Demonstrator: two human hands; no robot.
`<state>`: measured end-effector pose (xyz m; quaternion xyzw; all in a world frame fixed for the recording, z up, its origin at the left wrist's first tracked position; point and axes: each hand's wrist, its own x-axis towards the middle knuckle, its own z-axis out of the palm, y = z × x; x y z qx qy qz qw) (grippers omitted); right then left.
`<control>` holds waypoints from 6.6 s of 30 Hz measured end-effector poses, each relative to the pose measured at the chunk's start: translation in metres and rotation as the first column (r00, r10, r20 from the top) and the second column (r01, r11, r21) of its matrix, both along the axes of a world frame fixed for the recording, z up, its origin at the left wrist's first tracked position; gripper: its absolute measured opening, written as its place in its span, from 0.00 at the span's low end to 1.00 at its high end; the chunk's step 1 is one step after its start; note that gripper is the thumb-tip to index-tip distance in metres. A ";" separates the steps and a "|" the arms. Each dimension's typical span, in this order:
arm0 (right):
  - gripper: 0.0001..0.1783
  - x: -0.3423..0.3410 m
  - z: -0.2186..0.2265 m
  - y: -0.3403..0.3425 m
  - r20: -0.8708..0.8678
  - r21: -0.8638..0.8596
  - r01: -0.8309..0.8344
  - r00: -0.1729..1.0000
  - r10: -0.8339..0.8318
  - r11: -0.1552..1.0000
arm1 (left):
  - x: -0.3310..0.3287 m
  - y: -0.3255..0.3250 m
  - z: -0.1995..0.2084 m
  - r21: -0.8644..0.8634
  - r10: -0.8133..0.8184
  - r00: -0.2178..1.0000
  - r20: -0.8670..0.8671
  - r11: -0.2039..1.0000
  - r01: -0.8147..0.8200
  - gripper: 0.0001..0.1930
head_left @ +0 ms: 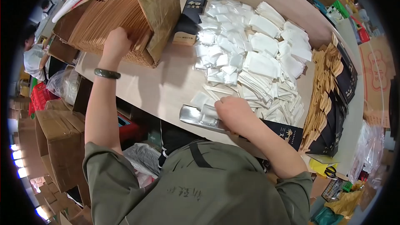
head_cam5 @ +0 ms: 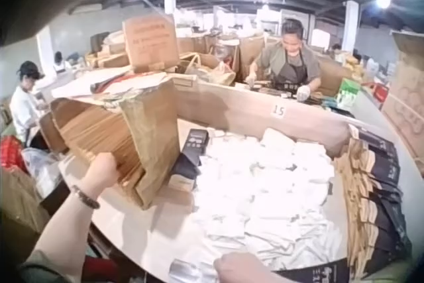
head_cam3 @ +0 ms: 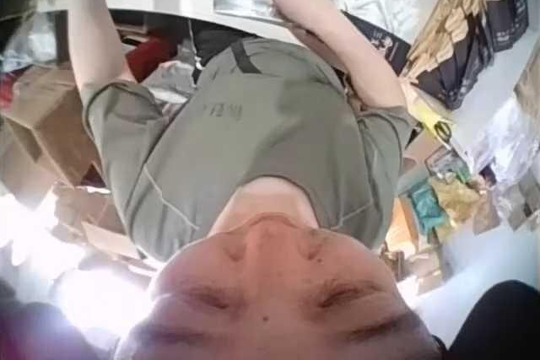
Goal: Bundling thin product items and placing them into envelopes at a packaging station.
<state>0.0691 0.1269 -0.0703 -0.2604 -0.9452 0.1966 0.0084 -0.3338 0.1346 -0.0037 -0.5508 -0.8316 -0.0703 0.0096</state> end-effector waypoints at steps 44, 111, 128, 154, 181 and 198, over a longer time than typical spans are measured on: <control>0.21 0.070 -0.030 -0.054 -0.377 -0.074 0.118 0.916 -0.137 0.990 | 0.239 -0.106 -0.096 0.221 -0.409 0.432 0.804 0.879 0.422 0.06; 0.07 0.133 -0.001 0.008 -0.121 -0.077 0.400 0.905 -0.407 0.913 | 0.171 -0.037 -0.099 0.305 -0.348 0.875 0.336 0.919 0.249 0.13; 0.10 0.025 -0.004 -0.038 -0.347 0.024 0.105 0.934 -0.090 0.994 | 0.198 0.042 -0.102 0.245 -0.298 0.894 0.335 0.943 0.223 0.18; 0.09 0.179 -0.024 0.028 -0.444 0.289 0.656 0.737 -0.509 0.697 | 0.191 0.000 -0.075 0.411 -0.542 0.779 0.315 0.818 0.403 0.05; 0.10 0.046 -0.027 -0.073 -0.574 0.132 0.091 0.819 0.001 0.987 | -0.006 -0.010 -0.037 0.187 -0.002 0.996 -0.087 0.982 0.019 0.09; 0.21 0.092 -0.015 -0.066 -0.306 -0.051 0.141 0.940 -0.150 0.989 | 0.120 -0.132 -0.075 -0.119 0.037 0.265 0.964 0.947 0.300 0.03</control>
